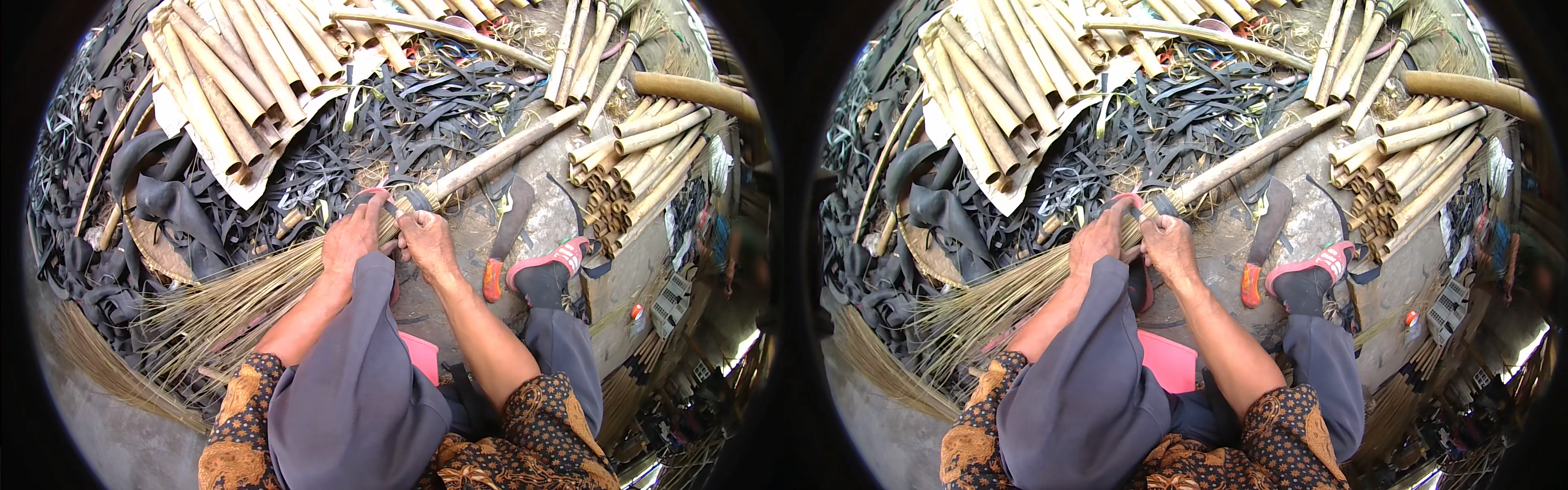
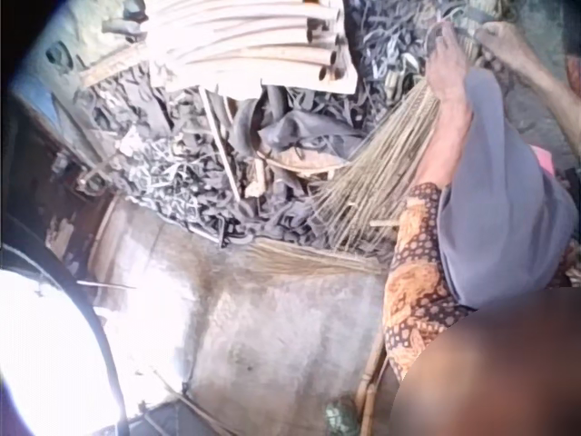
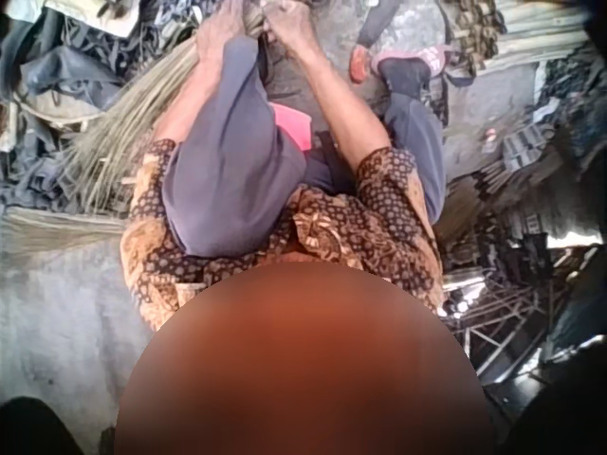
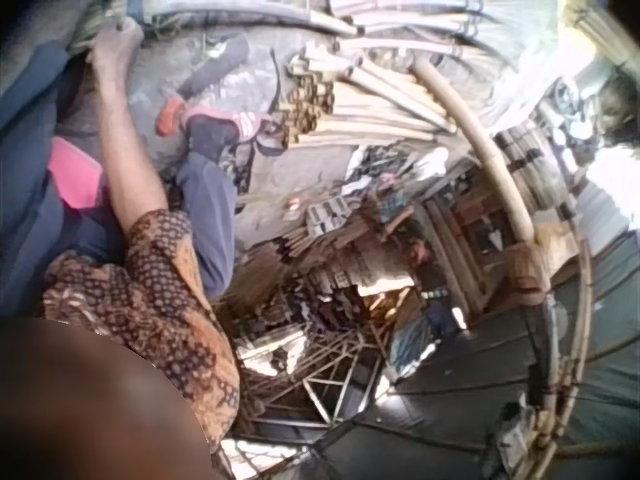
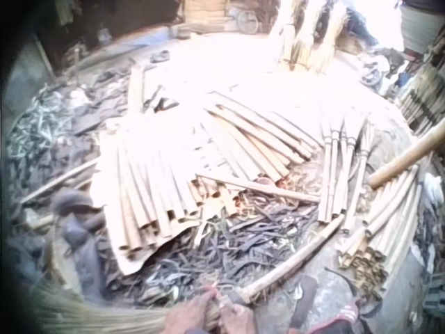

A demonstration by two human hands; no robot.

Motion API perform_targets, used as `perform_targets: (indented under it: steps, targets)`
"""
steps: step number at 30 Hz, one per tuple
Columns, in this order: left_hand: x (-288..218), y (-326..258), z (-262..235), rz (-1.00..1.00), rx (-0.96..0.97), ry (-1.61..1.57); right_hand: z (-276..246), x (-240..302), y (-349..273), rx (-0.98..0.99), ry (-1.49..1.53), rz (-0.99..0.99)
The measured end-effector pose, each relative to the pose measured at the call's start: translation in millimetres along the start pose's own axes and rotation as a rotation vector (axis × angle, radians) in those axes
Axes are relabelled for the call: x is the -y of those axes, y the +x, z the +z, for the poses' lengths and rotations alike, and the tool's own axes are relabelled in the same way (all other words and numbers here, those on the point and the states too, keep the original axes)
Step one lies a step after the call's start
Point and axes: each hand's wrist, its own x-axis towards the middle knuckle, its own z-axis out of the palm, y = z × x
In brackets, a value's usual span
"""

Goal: The person gathers bundles of straw, aligns them, and secures them to bamboo handles using black rubber strips. They wrap the strips tightly around the junction, cut excess material, and place the finished brooms aside.

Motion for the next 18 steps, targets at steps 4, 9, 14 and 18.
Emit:
perform_targets:
  steps: [4,9,14,18]
  targets:
    - [0.4,1.3,4.7,0.061,-0.027,0.07,-0.6,-0.1,1.9,0.003,-0.043,-0.015]
    - [-3.0,10.7,10.7,0.033,0.023,0.183,-9.7,-10.2,-18.5,0.061,-0.087,-0.049]
    - [1.2,20.9,5.6,0.011,0.052,0.154,-43.0,-43.7,-62.6,0.112,-0.19,-0.067]
    - [5.1,22.9,-5.7,0.012,0.073,0.023,-69.1,-84.9,-84.9,0.077,-0.562,-0.192]
